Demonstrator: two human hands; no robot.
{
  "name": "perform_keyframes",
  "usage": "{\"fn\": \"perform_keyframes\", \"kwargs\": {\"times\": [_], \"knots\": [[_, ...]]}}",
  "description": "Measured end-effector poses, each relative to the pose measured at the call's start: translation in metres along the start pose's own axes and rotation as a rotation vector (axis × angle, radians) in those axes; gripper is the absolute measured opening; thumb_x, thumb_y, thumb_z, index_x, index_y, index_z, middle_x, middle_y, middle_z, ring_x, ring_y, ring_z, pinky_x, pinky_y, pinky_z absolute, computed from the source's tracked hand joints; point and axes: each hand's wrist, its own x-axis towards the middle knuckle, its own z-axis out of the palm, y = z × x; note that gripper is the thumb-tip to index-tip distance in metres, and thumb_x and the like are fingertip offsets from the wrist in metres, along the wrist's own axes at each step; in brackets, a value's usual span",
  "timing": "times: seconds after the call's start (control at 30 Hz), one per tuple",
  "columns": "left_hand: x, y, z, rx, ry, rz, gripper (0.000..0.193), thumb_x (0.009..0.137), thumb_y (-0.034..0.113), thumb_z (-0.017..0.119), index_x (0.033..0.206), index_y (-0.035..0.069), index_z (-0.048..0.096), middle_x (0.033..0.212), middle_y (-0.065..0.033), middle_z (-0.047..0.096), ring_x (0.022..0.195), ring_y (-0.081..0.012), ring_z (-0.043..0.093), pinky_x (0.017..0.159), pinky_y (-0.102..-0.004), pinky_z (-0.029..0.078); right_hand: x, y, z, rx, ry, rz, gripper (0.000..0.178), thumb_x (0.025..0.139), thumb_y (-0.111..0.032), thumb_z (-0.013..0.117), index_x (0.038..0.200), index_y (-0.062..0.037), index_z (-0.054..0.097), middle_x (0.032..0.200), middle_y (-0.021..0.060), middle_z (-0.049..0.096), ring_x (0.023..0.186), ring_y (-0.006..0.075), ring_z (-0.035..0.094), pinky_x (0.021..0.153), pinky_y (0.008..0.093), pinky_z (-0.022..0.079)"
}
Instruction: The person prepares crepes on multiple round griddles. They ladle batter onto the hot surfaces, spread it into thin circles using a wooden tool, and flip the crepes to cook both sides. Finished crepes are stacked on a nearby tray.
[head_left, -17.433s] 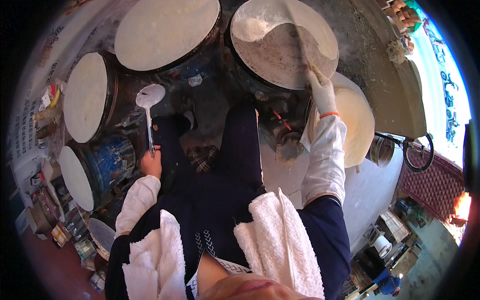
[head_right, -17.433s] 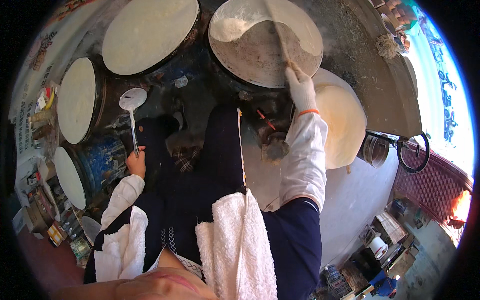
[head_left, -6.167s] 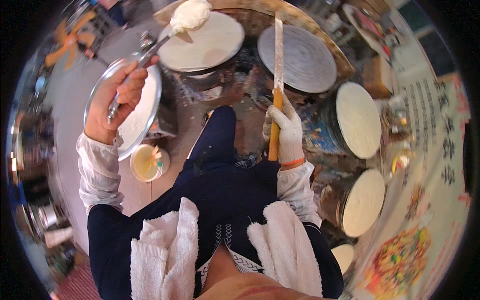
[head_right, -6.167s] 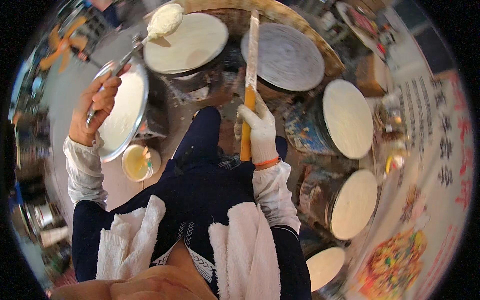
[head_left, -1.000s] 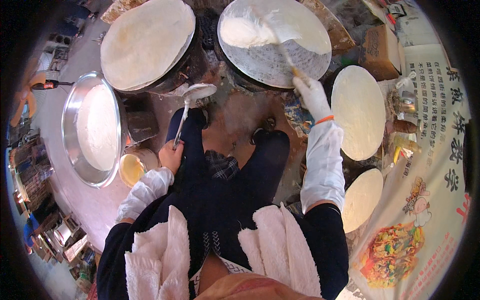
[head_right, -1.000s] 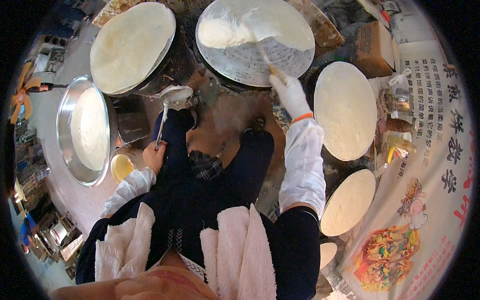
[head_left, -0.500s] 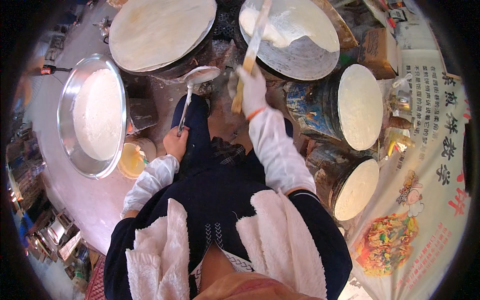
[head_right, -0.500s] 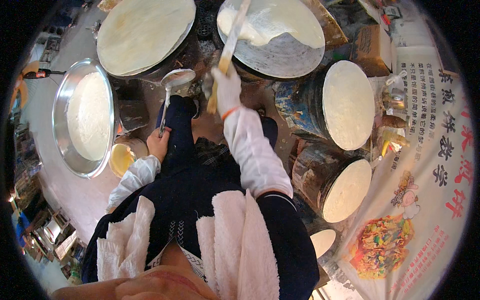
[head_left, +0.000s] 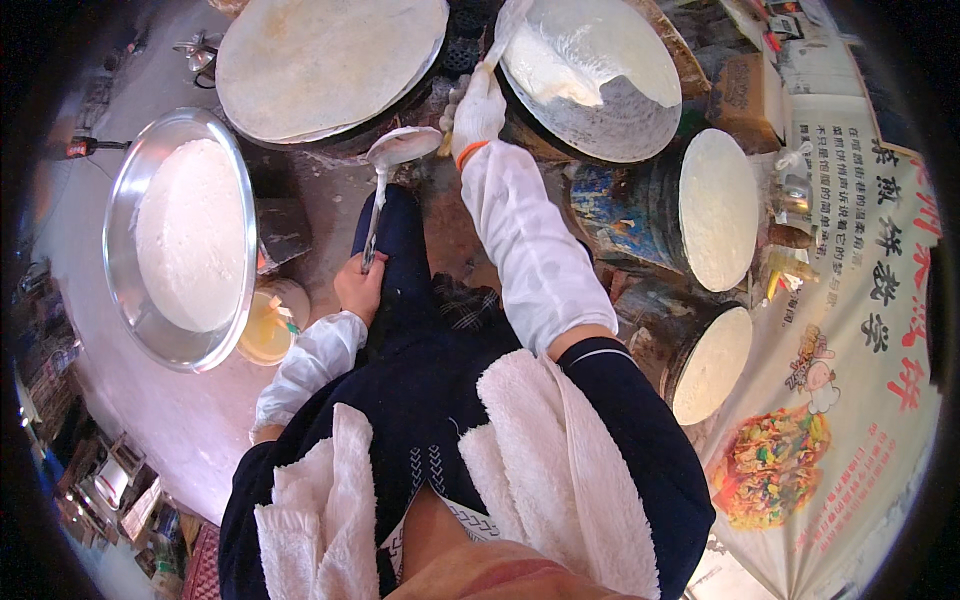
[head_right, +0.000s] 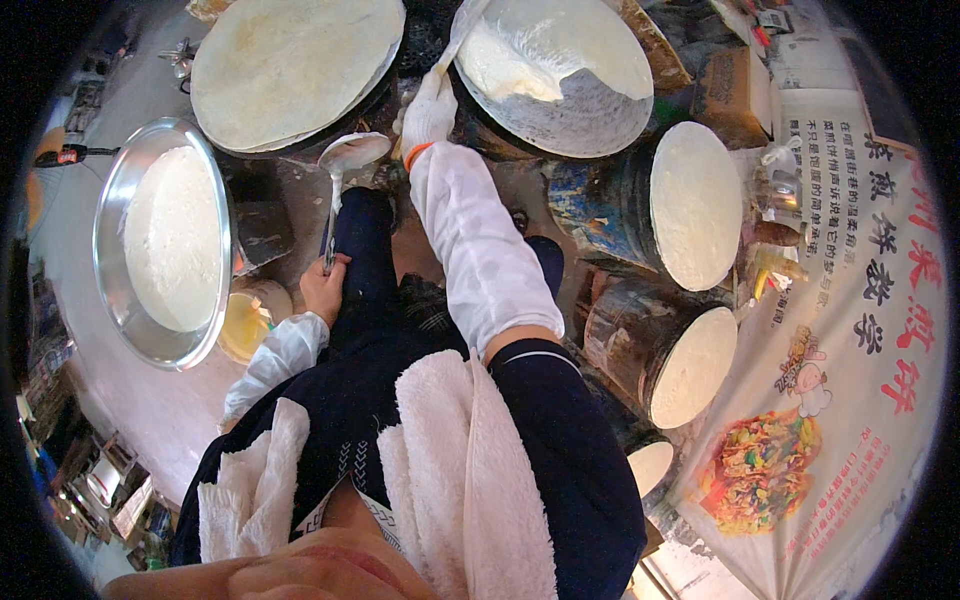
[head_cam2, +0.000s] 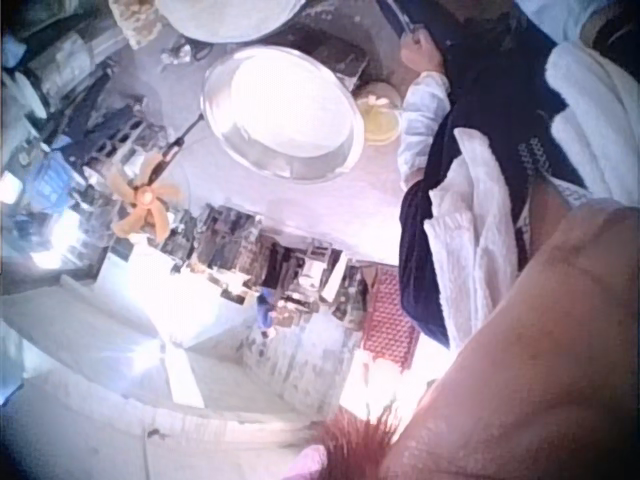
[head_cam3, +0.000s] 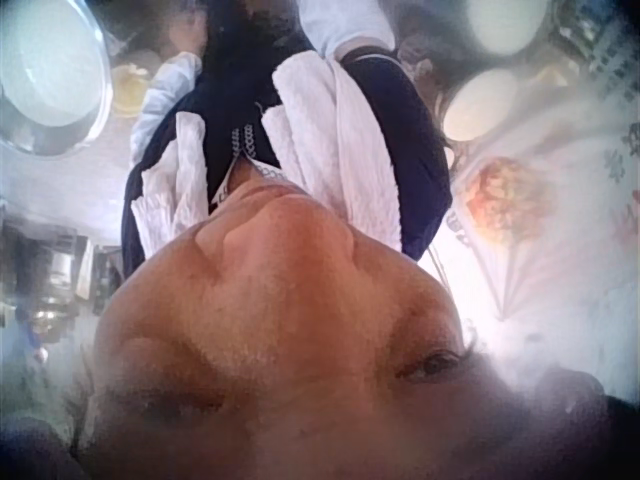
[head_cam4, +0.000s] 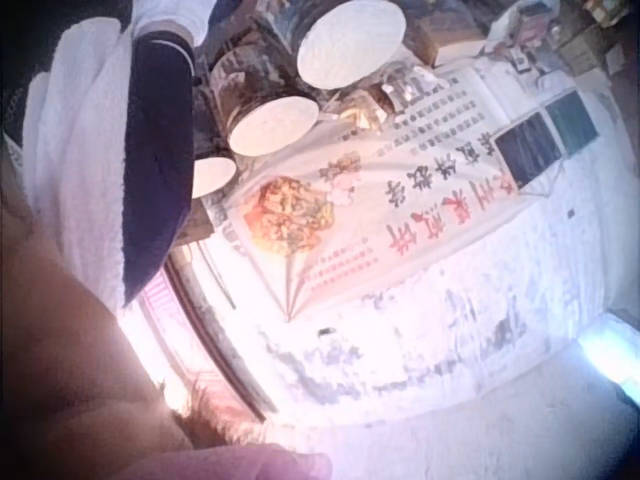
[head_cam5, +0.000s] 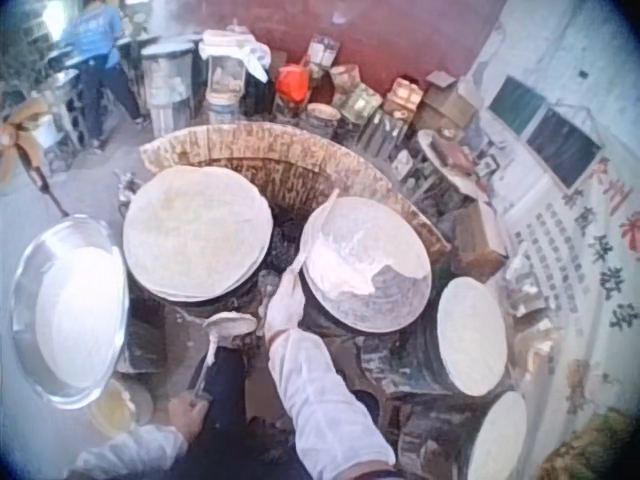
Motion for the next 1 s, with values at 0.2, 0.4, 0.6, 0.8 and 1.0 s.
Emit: {"fn": "perform_keyframes", "kwargs": {"times": [0.2, 0.4, 0.6, 0.8, 1.0], "knots": [[0.000, 0.000, -0.002, -0.016, 0.009, -0.028, 0.020, 0.087, 0.027, 0.064, 0.093, 0.012, 0.075, 0.083, -0.0152, 0.071, 0.081, -0.0340, 0.070, 0.074, -0.0418, 0.052, -0.085, 0.002, -0.055, -0.090, 0.157, 0.141, 0.042, 0.097, -0.049, 0.058, 0.110, -0.0092, 0.061, 0.071, 0.0024, 0.053, 0.045, 0.0136, 0.046, 0.037, 0.0316, 0.037], [-0.004, -0.008, -0.007, 0.050, 0.008, -0.025, 0.022, 0.088, 0.030, 0.064, 0.093, 0.013, 0.076, 0.083, -0.0168, 0.070, 0.081, -0.0360, 0.069, 0.074, -0.0434, 0.052, -0.114, -0.018, -0.120, 0.082, 0.136, 0.144, 0.033, 0.101, -0.047, 0.053, 0.119, -0.0209, 0.060, 0.069, -0.0015, 0.052, 0.042, 0.0104, 0.041, 0.036, 0.0292, 0.033], [-0.005, -0.003, 0.000, 0.067, -0.001, 0.038, 0.023, 0.088, 0.033, 0.063, 0.092, 0.014, 0.076, 0.083, -0.0173, 0.070, 0.081, -0.0374, 0.068, 0.074, -0.0446, 0.052, -0.093, 0.007, -0.080, -0.225, -0.028, 0.087, 0.035, 0.101, -0.042, 0.053, 0.115, -0.0099, 0.059, 0.072, 0.0021, 0.055, 0.047, 0.0120, 0.049, 0.041, 0.0295, 0.043], [-0.009, 0.009, 0.010, 0.119, 0.017, 0.040, 0.025, 0.088, 0.036, 0.065, 0.092, 0.014, 0.076, 0.082, -0.0169, 0.070, 0.081, -0.0371, 0.069, 0.074, -0.0445, 0.052, -0.129, -0.011, -0.161, -0.287, 0.091, 0.139, 0.039, 0.101, -0.040, 0.055, 0.131, -0.0141, 0.057, 0.079, 0.0026, 0.058, 0.048, 0.0115, 0.048, 0.040, 0.0284, 0.042], [-0.017, 0.014, 0.020, 0.164, 0.036, 0.092, 0.030, 0.089, 0.040, 0.065, 0.087, 0.010, 0.073, 0.079, -0.0182, 0.068, 0.079, -0.0391, 0.068, 0.071, -0.0469, 0.051, -0.103, -0.076, -0.242, -0.136, 0.024, 0.195, 0.030, 0.101, -0.041, 0.055, 0.109, -0.0127, 0.056, 0.071, 0.0031, 0.055, 0.045, 0.0118, 0.046, 0.037, 0.0279, 0.037]]}}
